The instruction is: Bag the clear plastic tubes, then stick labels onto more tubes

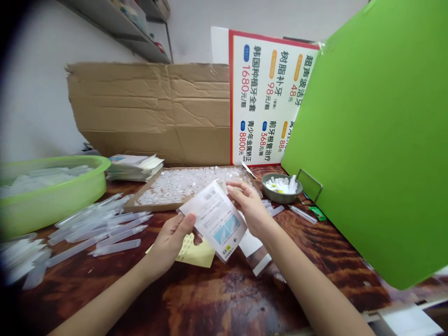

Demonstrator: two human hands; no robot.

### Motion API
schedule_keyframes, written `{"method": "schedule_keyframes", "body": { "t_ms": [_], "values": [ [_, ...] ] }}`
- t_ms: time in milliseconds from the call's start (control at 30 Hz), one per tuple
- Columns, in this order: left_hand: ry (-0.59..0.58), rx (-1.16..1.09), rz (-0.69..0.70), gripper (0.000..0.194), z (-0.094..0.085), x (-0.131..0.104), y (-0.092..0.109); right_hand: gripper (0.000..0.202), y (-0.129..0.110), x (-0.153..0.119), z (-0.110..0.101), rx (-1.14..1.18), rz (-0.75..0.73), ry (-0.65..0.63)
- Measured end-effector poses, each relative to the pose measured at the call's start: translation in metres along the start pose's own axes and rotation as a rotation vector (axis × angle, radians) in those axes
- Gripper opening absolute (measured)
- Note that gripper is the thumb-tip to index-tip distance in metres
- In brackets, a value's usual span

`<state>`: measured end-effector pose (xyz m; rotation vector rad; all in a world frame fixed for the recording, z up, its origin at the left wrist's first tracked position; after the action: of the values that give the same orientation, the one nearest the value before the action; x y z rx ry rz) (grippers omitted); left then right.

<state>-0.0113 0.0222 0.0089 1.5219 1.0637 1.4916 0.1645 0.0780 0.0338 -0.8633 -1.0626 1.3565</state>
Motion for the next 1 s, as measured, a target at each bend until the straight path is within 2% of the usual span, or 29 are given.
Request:
{"method": "schedule_keyframes", "body": {
  "t_ms": [67, 167, 300, 367, 467, 500, 533, 600, 667, 733, 800, 833, 900, 967, 1000],
  "values": [
    [0.046, -0.067, -0.010, 0.043, -0.002, 0.003, -0.003, 0.026, -0.002, -0.001, 0.000, -0.023, 0.029, -0.070],
    [0.124, -0.126, 0.002, 0.040, -0.007, 0.007, -0.007, 0.023, -0.006, -0.003, -0.001, -0.052, 0.071, -0.164],
    [0.155, -0.111, 0.018, 0.040, -0.010, 0.009, -0.007, 0.022, -0.006, -0.001, -0.004, -0.120, 0.019, -0.195],
    [0.056, -0.045, 0.021, 0.041, -0.009, 0.009, -0.002, 0.021, -0.004, 0.002, -0.005, -0.281, -0.128, -0.141],
    [-0.281, 0.075, -0.030, 0.032, -0.008, 0.008, 0.006, 0.017, -0.004, 0.004, -0.005, -0.662, -0.531, -0.030],
    [-0.375, 0.117, -0.054, 0.026, -0.007, 0.009, 0.007, 0.015, -0.005, 0.003, -0.005, -0.780, -0.669, -0.005],
    [-0.420, 0.157, -0.069, 0.020, -0.008, 0.011, 0.007, 0.013, -0.006, 0.003, -0.005, -0.880, -0.788, 0.013],
    [-0.364, 0.213, -0.096, 0.018, -0.010, 0.017, 0.003, 0.011, -0.008, 0.001, -0.006, -1.018, -0.957, 0.043],
    [-0.168, 0.187, -0.153, 0.021, -0.013, 0.023, -0.003, 0.012, -0.009, 0.000, -0.006, -1.103, -1.052, 0.052],
    [0.040, 0.066, -0.241, 0.027, -0.016, 0.027, -0.007, 0.014, -0.009, -0.003, -0.005, -1.161, -1.101, 0.021],
    [0.134, -0.076, -0.302, 0.035, -0.016, 0.026, -0.007, 0.016, -0.007, -0.006, 0.000, -1.224, -1.131, -0.032],
    [0.123, -0.138, -0.322, 0.040, -0.015, 0.025, -0.005, 0.017, -0.005, -0.008, 0.003, -1.254, -1.144, -0.056],
    [0.023, -0.217, -0.339, 0.047, -0.012, 0.020, -0.002, 0.019, -0.001, -0.013, 0.009, -1.302, -1.169, -0.089],
    [-0.055, -0.222, -0.319, 0.048, -0.008, 0.016, 0.001, 0.022, 0.003, -0.018, 0.014, -1.314, -1.188, -0.095],
    [-0.055, -0.201, -0.305, 0.045, -0.007, 0.015, 0.001, 0.023, 0.004, -0.020, 0.016, -1.315, -1.200, -0.092]
  ]
}}
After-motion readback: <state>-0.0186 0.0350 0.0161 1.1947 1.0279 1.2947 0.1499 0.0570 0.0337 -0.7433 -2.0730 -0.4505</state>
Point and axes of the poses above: each hand's wrist, its own x-axis towards the middle knuckle, its own z-axis out of the palm, y = z × x, the point moved 1 cm from there along x, towards the middle knuckle, and after that the axes turned 11 degrees about y, right-handed, at the moved point
